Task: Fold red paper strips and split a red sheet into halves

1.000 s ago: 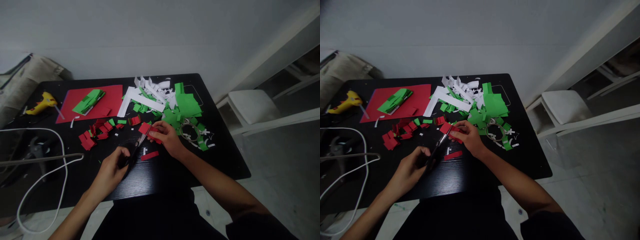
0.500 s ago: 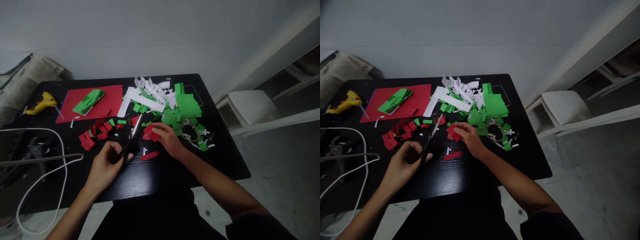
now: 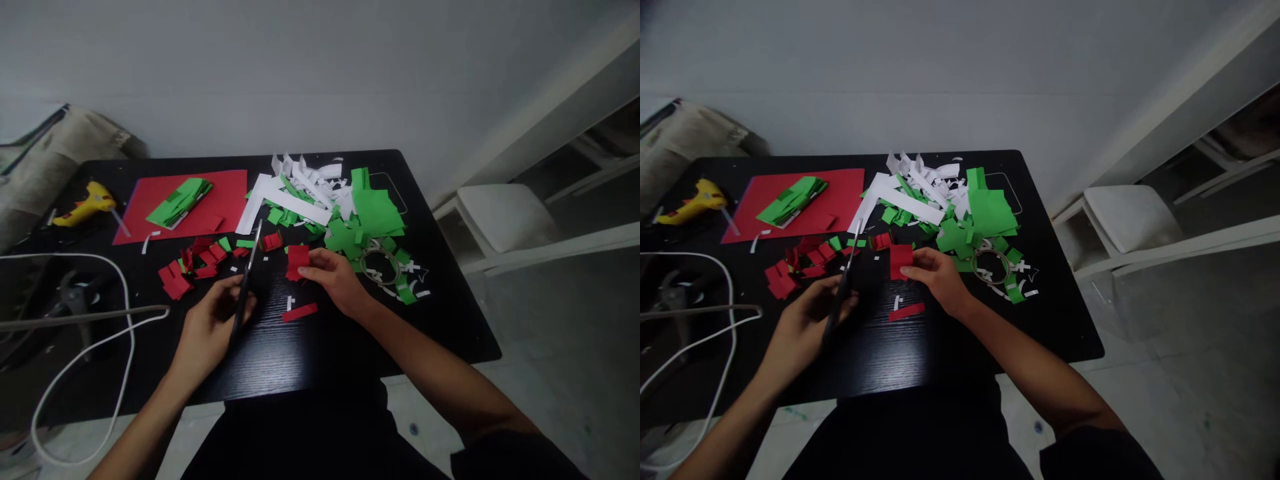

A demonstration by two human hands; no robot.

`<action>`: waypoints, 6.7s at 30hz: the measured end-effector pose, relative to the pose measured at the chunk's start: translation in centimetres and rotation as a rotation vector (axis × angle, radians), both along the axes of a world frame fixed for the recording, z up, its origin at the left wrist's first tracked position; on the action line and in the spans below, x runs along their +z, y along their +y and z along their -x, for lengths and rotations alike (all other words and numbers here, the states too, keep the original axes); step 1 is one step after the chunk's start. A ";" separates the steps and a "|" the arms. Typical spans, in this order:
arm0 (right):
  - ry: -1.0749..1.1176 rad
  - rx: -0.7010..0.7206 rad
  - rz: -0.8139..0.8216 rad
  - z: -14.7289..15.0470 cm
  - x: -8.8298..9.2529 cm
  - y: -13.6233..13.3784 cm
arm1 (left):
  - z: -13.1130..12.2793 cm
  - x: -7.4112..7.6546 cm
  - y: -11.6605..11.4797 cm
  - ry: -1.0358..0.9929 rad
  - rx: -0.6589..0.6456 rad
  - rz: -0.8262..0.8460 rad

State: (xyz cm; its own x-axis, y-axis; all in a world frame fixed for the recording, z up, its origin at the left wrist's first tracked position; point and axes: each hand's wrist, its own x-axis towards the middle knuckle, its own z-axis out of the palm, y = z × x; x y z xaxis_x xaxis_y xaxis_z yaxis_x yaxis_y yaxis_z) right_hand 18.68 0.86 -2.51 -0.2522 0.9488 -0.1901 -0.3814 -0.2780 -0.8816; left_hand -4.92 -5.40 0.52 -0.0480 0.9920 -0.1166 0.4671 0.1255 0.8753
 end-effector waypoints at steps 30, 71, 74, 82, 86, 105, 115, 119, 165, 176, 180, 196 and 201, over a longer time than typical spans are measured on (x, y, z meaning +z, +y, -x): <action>0.217 0.199 0.118 0.4 0.6 -0.7 | -5.4 -0.6 1.9 -0.497 0.077 -0.242; 0.328 -0.084 0.212 -0.5 0.8 0.7 | 0.4 1.7 -2.2 0.178 -0.220 0.082; 0.328 -0.077 0.218 -0.7 0.7 0.8 | 0.4 1.7 -2.8 0.233 -0.247 0.070; 0.271 -0.100 0.157 -0.4 0.7 0.5 | -0.1 1.1 -2.5 0.223 -0.300 0.022; 0.268 -0.104 0.152 -0.2 1.0 0.4 | -0.6 0.8 -2.0 0.194 -0.286 0.026; 0.281 -0.117 0.129 -0.2 0.9 0.4 | -0.7 0.7 -1.6 0.127 -0.319 0.055; 0.222 -0.109 0.074 0.1 0.8 0.1 | -2.0 0.2 -1.6 0.157 -0.257 0.000; 0.214 -0.101 0.060 0.1 0.7 0.0 | -2.2 0.0 -1.6 0.145 -0.235 0.015; 0.186 -0.137 0.028 0.4 0.7 -0.1 | -2.5 0.3 -1.6 0.201 -0.262 -0.029; 0.164 -0.132 0.027 0.4 0.5 0.0 | -2.5 0.0 -1.6 0.226 -0.263 -0.031; 0.171 -0.138 0.038 0.4 0.5 -0.1 | -2.4 -0.2 -1.6 0.228 -0.273 -0.043; 0.179 -0.132 0.038 0.4 0.5 0.0 | -2.3 -0.2 -1.6 0.266 -0.264 -0.068; 0.173 -0.128 0.044 0.4 0.5 0.0 | -2.4 -0.2 -1.6 0.262 -0.273 -0.077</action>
State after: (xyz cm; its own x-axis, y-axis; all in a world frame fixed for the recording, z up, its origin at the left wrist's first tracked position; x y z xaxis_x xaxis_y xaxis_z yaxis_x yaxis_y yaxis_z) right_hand 18.25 0.83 -2.04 -0.1629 0.9670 -0.1961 -0.5602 -0.2542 -0.7884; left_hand -2.54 -7.01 0.34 0.2008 0.9778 -0.0601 0.6832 -0.0958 0.7239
